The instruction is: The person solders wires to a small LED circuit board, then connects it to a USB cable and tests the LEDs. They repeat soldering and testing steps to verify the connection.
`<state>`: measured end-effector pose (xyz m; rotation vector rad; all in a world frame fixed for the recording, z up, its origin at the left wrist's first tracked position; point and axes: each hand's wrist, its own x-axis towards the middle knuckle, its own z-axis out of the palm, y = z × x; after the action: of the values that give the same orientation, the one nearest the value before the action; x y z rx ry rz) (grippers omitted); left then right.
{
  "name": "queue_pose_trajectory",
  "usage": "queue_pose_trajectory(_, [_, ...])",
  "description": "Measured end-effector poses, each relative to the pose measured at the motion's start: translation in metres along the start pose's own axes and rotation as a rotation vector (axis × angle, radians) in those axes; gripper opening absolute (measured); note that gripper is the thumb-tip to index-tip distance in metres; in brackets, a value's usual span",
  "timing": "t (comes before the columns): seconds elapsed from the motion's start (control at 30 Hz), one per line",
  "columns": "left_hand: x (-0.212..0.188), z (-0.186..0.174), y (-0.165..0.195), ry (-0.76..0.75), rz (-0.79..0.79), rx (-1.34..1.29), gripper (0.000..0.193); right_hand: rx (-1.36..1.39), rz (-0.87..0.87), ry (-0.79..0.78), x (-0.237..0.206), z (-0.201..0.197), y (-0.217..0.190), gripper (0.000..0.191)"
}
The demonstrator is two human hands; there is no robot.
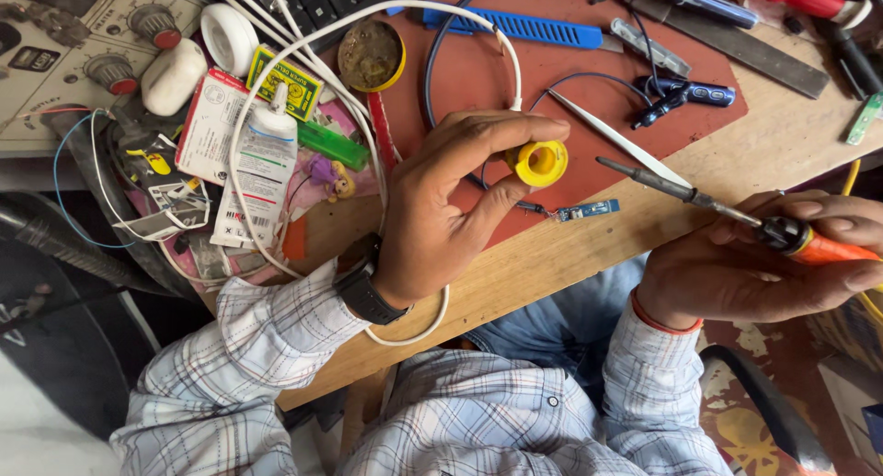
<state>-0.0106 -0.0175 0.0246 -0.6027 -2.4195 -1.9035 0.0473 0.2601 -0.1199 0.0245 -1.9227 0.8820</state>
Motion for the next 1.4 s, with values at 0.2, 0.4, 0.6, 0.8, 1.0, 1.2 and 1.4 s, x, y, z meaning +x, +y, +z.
queue_pose_trajectory(0.2, [-0.001, 0.001, -0.002, 0.006, 0.009, 0.029, 0.036, -0.084, -0.064, -0.034, 0.006, 0.0, -0.003, 0.063])
queue_pose_trajectory(0.4, [0.0, 0.001, -0.002, 0.006, 0.009, 0.041, 0.036, 0.154, 0.049, 0.004, 0.006, 0.002, -0.001, 0.051])
queue_pose_trajectory(0.6, [0.0, 0.001, -0.002, 0.006, -0.001, 0.029, 0.036, 0.069, 0.093, 0.041, -0.007, -0.001, 0.011, 0.05])
queue_pose_trajectory(0.8, [0.0, 0.001, -0.001, 0.001, 0.001, 0.031, 0.036, 0.352, 0.206, 0.123, -0.007, 0.0, 0.015, 0.042])
queue_pose_trajectory(1.0, [0.001, 0.001, -0.001, 0.001, -0.002, 0.024, 0.037, 0.241, 0.176, 0.117, -0.006, 0.002, 0.014, 0.041])
queue_pose_trajectory(1.2, [0.0, 0.002, -0.001, -0.001, -0.008, 0.025, 0.039, 0.264, 0.117, 0.1, -0.005, 0.001, 0.015, 0.042])
queue_pose_trajectory(1.4, [0.0, 0.002, 0.0, -0.012, -0.004, 0.03, 0.039, 0.2, 0.098, 0.1, -0.007, 0.0, 0.014, 0.043])
